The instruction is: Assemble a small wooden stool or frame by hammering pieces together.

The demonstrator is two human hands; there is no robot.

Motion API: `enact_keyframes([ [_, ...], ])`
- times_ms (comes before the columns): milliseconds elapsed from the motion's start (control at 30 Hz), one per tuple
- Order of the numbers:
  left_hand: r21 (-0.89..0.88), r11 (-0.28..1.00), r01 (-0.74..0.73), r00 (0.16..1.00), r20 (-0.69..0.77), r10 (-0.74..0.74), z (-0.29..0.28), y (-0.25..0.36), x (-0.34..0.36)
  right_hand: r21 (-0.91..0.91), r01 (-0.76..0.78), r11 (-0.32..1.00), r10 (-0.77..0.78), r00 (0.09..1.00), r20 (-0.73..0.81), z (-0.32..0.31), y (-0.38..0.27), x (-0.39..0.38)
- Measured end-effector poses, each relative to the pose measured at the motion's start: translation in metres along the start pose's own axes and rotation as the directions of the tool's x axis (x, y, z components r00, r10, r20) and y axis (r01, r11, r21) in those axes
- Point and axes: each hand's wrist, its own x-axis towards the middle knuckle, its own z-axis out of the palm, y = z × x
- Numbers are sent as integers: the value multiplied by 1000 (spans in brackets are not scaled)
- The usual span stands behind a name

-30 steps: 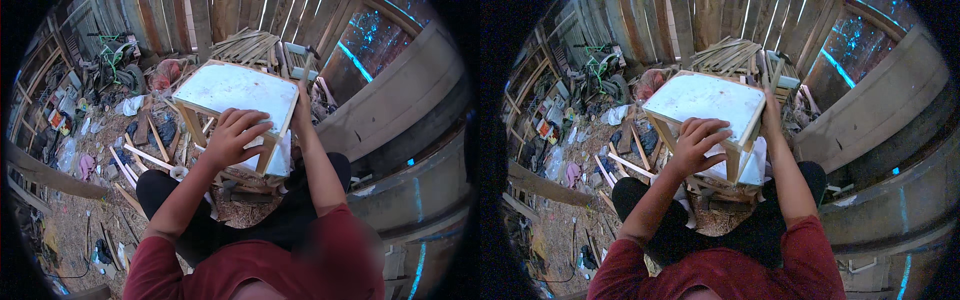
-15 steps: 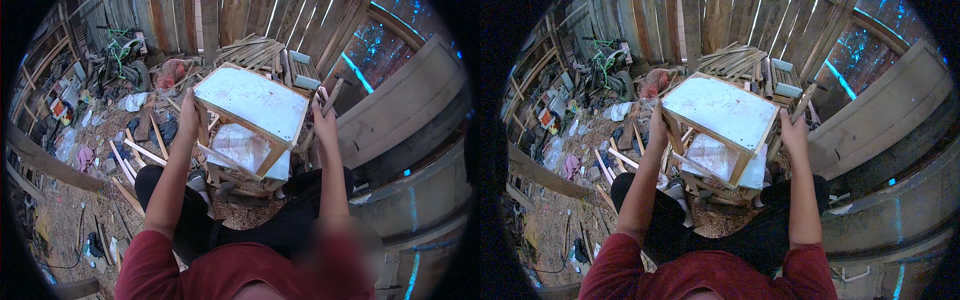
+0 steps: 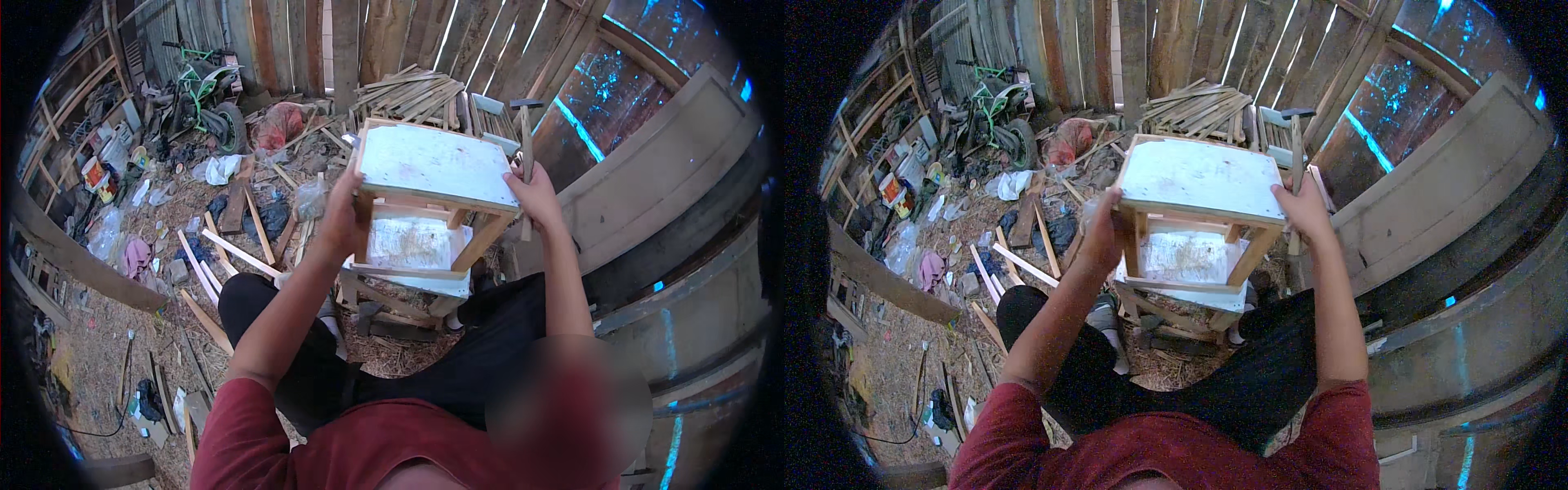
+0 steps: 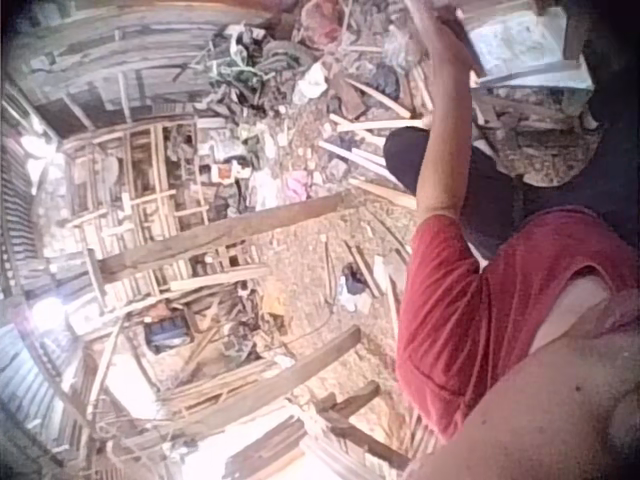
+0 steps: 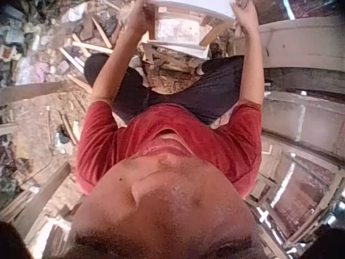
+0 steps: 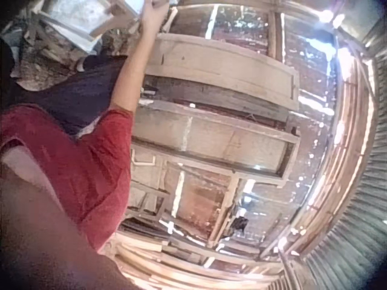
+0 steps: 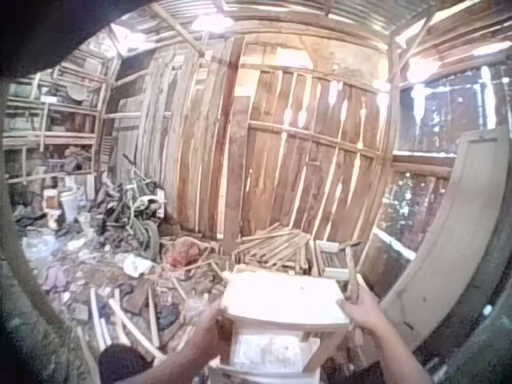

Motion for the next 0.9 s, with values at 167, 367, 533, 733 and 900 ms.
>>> enact_keyframes([
  [167, 67, 997, 32, 995, 95, -38, -2, -5, 23, -398, 127, 909, -168, 983, -70, -11, -30, -3],
  [367, 162, 983, 81, 997, 2, -82, -9, -3, 54, -97, 80, 992, -53, 965, 258, 25, -117, -32],
  [533, 32, 992, 123, 990, 67, -125, -5, -1, 77, -65, 3, 998, 26, 892, 450, 66, -155, -36],
  [733, 17, 995, 98, 995, -2, -98, -6, -6, 88, -342, 409, 846, -331, 906, 265, 88, -151, -22],
  [900, 12, 998, 60, 998, -22, -60, -3, -9, 86, -401, 390, 829, -286, 911, 296, 90, -158, -16],
])
